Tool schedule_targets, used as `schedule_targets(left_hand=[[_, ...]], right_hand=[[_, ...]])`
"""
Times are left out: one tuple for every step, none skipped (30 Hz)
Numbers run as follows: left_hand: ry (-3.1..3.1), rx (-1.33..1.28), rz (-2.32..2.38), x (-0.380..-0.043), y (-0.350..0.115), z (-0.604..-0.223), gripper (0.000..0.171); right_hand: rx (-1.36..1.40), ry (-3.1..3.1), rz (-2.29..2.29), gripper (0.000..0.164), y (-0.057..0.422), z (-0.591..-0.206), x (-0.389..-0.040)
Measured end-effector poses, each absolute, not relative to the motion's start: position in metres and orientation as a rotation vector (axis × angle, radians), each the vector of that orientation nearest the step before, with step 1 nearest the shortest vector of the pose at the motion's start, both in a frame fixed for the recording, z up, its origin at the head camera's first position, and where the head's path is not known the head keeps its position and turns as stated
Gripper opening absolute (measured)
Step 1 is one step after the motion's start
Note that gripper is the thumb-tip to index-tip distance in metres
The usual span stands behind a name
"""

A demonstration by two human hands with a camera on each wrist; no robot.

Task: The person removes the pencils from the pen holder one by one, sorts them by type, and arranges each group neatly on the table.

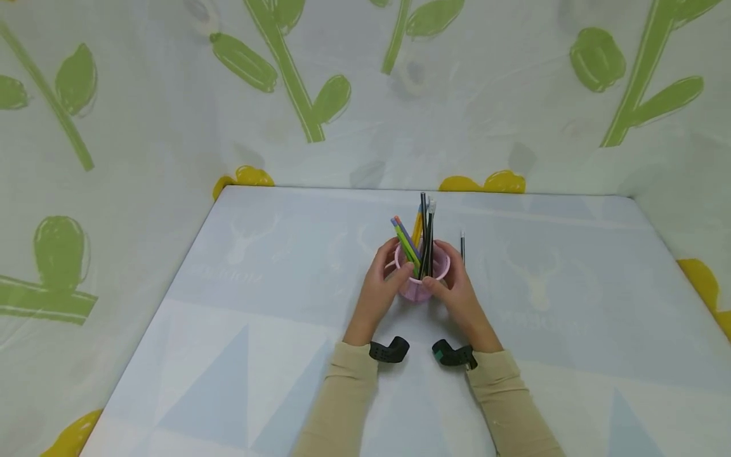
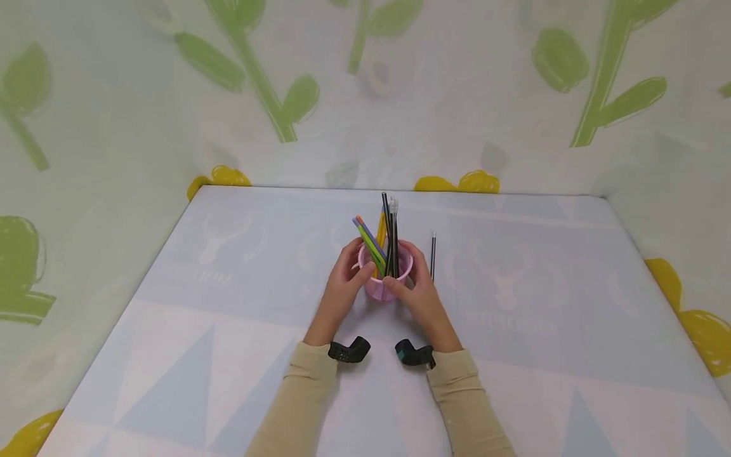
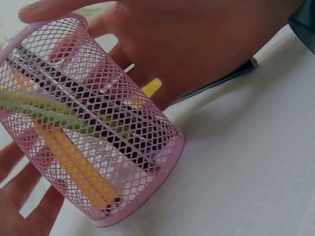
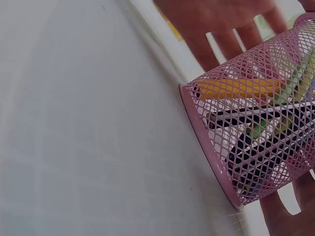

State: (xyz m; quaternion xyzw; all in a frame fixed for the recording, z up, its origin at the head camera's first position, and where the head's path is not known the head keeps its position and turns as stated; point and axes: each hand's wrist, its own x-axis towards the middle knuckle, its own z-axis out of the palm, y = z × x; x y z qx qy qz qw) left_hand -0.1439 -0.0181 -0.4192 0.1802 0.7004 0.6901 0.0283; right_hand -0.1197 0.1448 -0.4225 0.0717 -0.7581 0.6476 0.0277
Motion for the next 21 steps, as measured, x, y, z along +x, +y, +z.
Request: schedule_targets(left_hand=[[2.178,0.575,2.143,-0.144,-0.017,-0.418,0.049],[2.193,0.597,2.156,-0.143,-0.016,-0.416,0.047],[2.209,0.613,2.16,-0.143,-0.016,-0.415,0.045],[2.218,0.625,2.163,-0.143,-0.016,-0.415,0.043],[2.225,0.632,2.168,-0.143,-0.015,-0.415,0.041],[2.237,0.635,2.166,-0.145,-0.015,-0.418,0.039],[2.25,0.635,2.159,-0.147,-0.014,-0.422,0.037],[2.263,0.636,2.15,-0.149,-0.014,-0.425,0.035],[2.274,0.642,2.147,-0.149,-0.014,-0.424,0.031],[2.285,0.651,2.141,-0.15,-0.013,-0.427,0.029],[2.303,0.653,2.129,-0.152,-0.013,-0.43,0.027],[2.326,0.656,2.11,-0.153,-0.014,-0.433,0.025],[2.353,0.662,2.089,-0.154,-0.014,-0.433,0.025],[2.378,0.673,2.076,-0.154,-0.015,-0.433,0.025],[2.406,0.685,2.06,-0.153,-0.017,-0.434,0.025],[2.439,0.694,2.038,-0.155,-0.018,-0.438,0.027],[2.471,0.702,2.02,-0.155,-0.019,-0.439,0.028],[2.497,0.716,2.009,-0.155,-0.021,-0.44,0.028],[2.524,0.731,2.001,-0.156,-0.021,-0.44,0.028],[2.538,0.743,1.998,-0.156,-0.022,-0.439,0.028],[2.548,0.751,1.997,-0.156,-0.023,-0.439,0.027]], right_hand=[[0.227,-2.334,2.005,0.062,0.145,-0.422,-0.12],[0.23,-2.332,2.005,0.062,0.145,-0.422,-0.12],[0.234,-2.329,2.008,0.062,0.145,-0.422,-0.12],[0.235,-2.33,2.008,0.062,0.145,-0.422,-0.12],[0.237,-2.33,2.01,0.063,0.145,-0.421,-0.12],[0.235,-2.33,2.012,0.063,0.145,-0.421,-0.119],[0.232,-2.334,2.014,0.063,0.145,-0.421,-0.119],[0.227,-2.339,2.014,0.064,0.146,-0.421,-0.119],[0.231,-2.336,2.014,0.064,0.146,-0.421,-0.119],[0.234,-2.333,2.015,0.064,0.146,-0.421,-0.119],[0.24,-2.323,2.021,0.065,0.146,-0.421,-0.119],[0.244,-2.317,2.028,0.064,0.146,-0.421,-0.119],[0.248,-2.314,2.03,0.064,0.147,-0.421,-0.119],[0.257,-2.306,2.035,0.064,0.147,-0.421,-0.119],[0.265,-2.297,2.039,0.063,0.146,-0.421,-0.119],[0.264,-2.296,2.044,0.062,0.146,-0.421,-0.119],[0.264,-2.297,2.044,0.062,0.146,-0.421,-0.119],[0.262,-2.305,2.04,0.062,0.146,-0.421,-0.12],[0.262,-2.308,2.037,0.062,0.146,-0.421,-0.12],[0.261,-2.309,2.037,0.062,0.146,-0.421,-0.12],[0.259,-2.308,2.036,0.061,0.146,-0.421,-0.12]])
